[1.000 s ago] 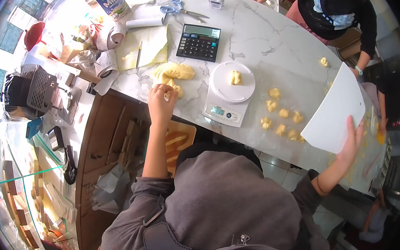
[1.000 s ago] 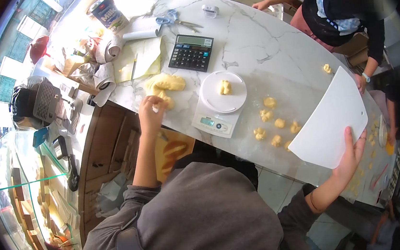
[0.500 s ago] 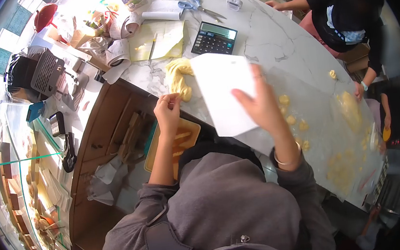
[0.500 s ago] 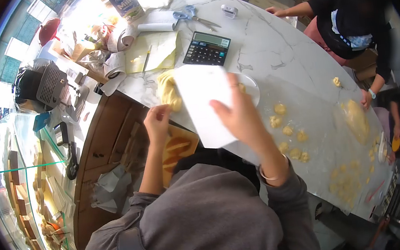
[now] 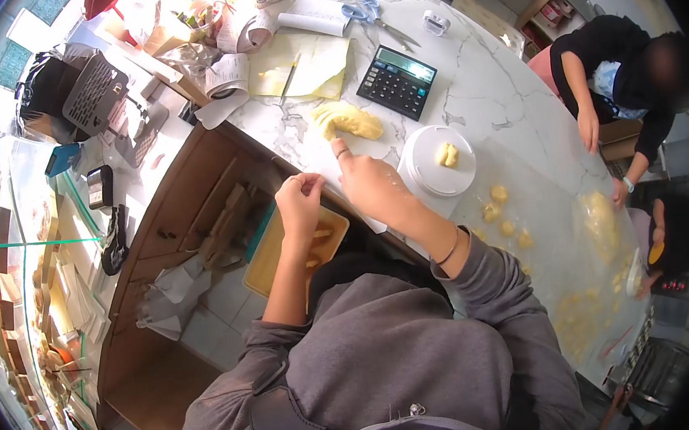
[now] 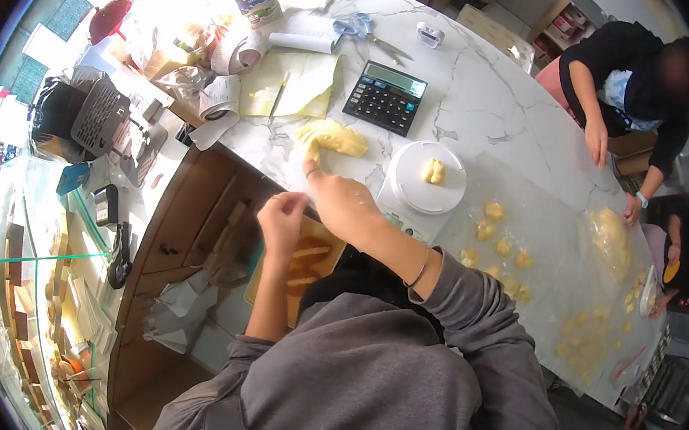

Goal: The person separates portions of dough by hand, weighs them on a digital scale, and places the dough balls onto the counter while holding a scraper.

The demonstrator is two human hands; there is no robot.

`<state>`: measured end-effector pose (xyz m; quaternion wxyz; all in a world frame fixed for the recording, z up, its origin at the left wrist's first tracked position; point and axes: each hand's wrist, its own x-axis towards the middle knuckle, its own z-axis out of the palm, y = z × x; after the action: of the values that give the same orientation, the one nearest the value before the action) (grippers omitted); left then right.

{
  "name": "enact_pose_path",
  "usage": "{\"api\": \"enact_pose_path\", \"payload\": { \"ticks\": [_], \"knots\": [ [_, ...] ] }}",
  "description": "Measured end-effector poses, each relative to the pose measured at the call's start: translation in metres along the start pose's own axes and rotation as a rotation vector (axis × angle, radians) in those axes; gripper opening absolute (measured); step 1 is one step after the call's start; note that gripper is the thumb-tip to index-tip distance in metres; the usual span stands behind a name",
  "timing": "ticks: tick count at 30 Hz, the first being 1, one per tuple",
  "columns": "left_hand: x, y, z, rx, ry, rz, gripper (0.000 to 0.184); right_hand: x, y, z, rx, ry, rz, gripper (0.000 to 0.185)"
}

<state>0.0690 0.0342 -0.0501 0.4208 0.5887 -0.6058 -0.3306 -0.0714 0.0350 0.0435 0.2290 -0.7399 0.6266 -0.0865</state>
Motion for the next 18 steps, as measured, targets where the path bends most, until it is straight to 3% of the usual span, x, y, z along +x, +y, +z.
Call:
{"api": "enact_pose_path", "payload": {
  "ticks": [5,12,13,16,17,18],
  "knots": [
    [0.002,0.001,0.0,0.096,0.003,0.102,0.007,0.002,-0.017,0.001,-0.005,-0.007,0.077,0.043],
    [0.011,-0.002,-0.009,0.077,-0.124,0.03,0.011,0.03,0.0,0.011,0.133,0.138,0.095,0.055],
    [0.012,0.011,-0.017,0.089,-0.13,-0.079,0.011,0.024,0.008,0.0,0.214,0.141,0.102,0.061],
    [0.018,0.012,-0.025,-0.207,-0.104,-0.154,0.014,-0.011,0.049,-0.04,0.339,0.61,-0.074,0.068],
    [0.019,0.025,-0.025,-0.249,-0.103,-0.144,0.016,-0.036,0.048,-0.078,0.527,0.54,0.076,0.062],
    [0.021,0.031,-0.022,-0.245,-0.144,-0.112,0.016,-0.057,0.055,-0.103,0.53,0.626,0.057,0.058]
  ]
}}
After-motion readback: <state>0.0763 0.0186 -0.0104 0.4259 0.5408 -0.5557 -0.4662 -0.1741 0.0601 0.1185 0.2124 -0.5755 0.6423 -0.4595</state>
